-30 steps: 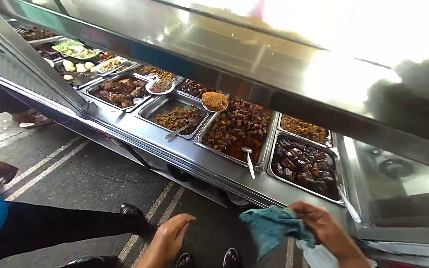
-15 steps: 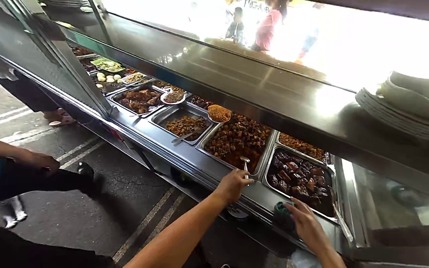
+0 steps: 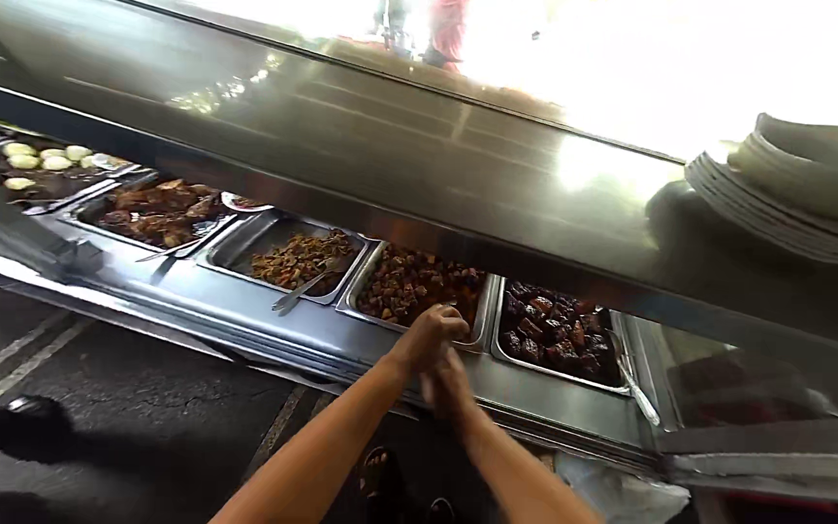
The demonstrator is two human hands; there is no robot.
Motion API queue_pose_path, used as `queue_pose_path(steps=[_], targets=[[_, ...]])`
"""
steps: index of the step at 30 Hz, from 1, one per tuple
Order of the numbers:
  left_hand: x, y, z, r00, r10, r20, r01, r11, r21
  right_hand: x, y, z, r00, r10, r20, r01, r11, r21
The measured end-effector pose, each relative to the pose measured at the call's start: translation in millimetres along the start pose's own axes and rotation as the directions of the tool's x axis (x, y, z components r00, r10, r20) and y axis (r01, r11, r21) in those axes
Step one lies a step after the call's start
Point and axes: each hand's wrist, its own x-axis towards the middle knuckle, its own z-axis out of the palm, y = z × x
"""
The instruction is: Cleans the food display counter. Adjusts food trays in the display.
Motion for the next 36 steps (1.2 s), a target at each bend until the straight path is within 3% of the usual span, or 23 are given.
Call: queue_pose_path(steps=[2, 4, 6, 8, 10, 13, 16, 19, 21, 25, 28, 32, 34, 36], targets=[[6.2, -5.4, -11.0, 1.000, 0.016, -0.006, -0.016, 1.000, 0.006, 24.7, -32.8, 24.9, 0.981, 0.135, 0.142, -0.157, 0.975, 0.156], [10.2, -14.0, -15.3, 0.997, 0.057, -0.048, -0.056, 0.998, 0.017, 38.0, -48.1, 23.7, 0.966, 0.130, 0.224, -0.155, 0.983, 0.097], [10.9, -20.3, -16.7, 0.992, 0.088, -0.089, -0.086, 0.996, 0.029, 33.2, -37.1, 12.0, 0.981, 0.028, 0.191, -0.026, 1.000, -0.012], [10.3, -21.7, -17.2, 0.990, 0.082, -0.115, -0.080, 0.997, 0.021, 9.8, -1.2, -9.5, 0.997, -0.008, 0.076, 0.012, 0.998, -0.059], [8.9, -22.0, -16.3, 0.989, 0.062, -0.133, -0.062, 0.998, 0.006, -27.2, 44.6, -49.9, 0.996, 0.039, -0.078, -0.054, 0.980, -0.194], [6.1, -19.9, -12.3, 0.990, 0.024, -0.140, -0.027, 0.999, -0.021, -92.3, 105.5, -143.7, 0.964, 0.205, -0.167, -0.257, 0.879, -0.401], [5.5, -17.8, -4.3, 0.988, 0.017, -0.155, -0.021, 1.000, -0.020, -150.8, 148.0, -223.6, 0.911, 0.394, -0.122, -0.398, 0.762, -0.511], [6.6, -12.6, 3.0, 0.988, -0.005, -0.157, 0.003, 1.000, -0.017, -169.2, 150.9, -245.5, 0.864, 0.503, 0.000, -0.416, 0.714, -0.563], [5.4, -5.7, 6.5, 0.990, -0.052, -0.130, 0.051, 0.999, -0.009, -167.9, 145.9, -235.7, 0.866, 0.500, -0.017, -0.423, 0.714, -0.558], [7.2, 3.3, 26.0, 0.988, -0.121, -0.098, 0.123, 0.992, 0.017, -139.4, 125.3, -192.2, 0.952, 0.296, -0.072, -0.293, 0.824, -0.484], [15.6, 15.3, 46.4, 0.986, -0.164, 0.001, 0.164, 0.985, 0.048, -99.2, 87.3, -133.6, 0.994, 0.108, 0.003, -0.095, 0.890, -0.447], [32.5, 34.6, 56.4, 0.941, -0.230, 0.249, 0.226, 0.973, 0.047, -37.4, 19.8, -64.4, 0.980, 0.095, 0.176, -0.028, 0.936, -0.350], [36.5, 37.7, 43.1, 0.911, -0.253, 0.326, 0.256, 0.966, 0.035, -19.1, -8.9, -37.7, 0.970, 0.169, 0.176, -0.141, 0.977, -0.161], [31.4, 32.1, 21.3, 0.923, -0.255, 0.287, 0.270, 0.963, -0.013, -7.8, -24.6, -9.8, 0.949, 0.270, 0.161, -0.305, 0.916, 0.260]])
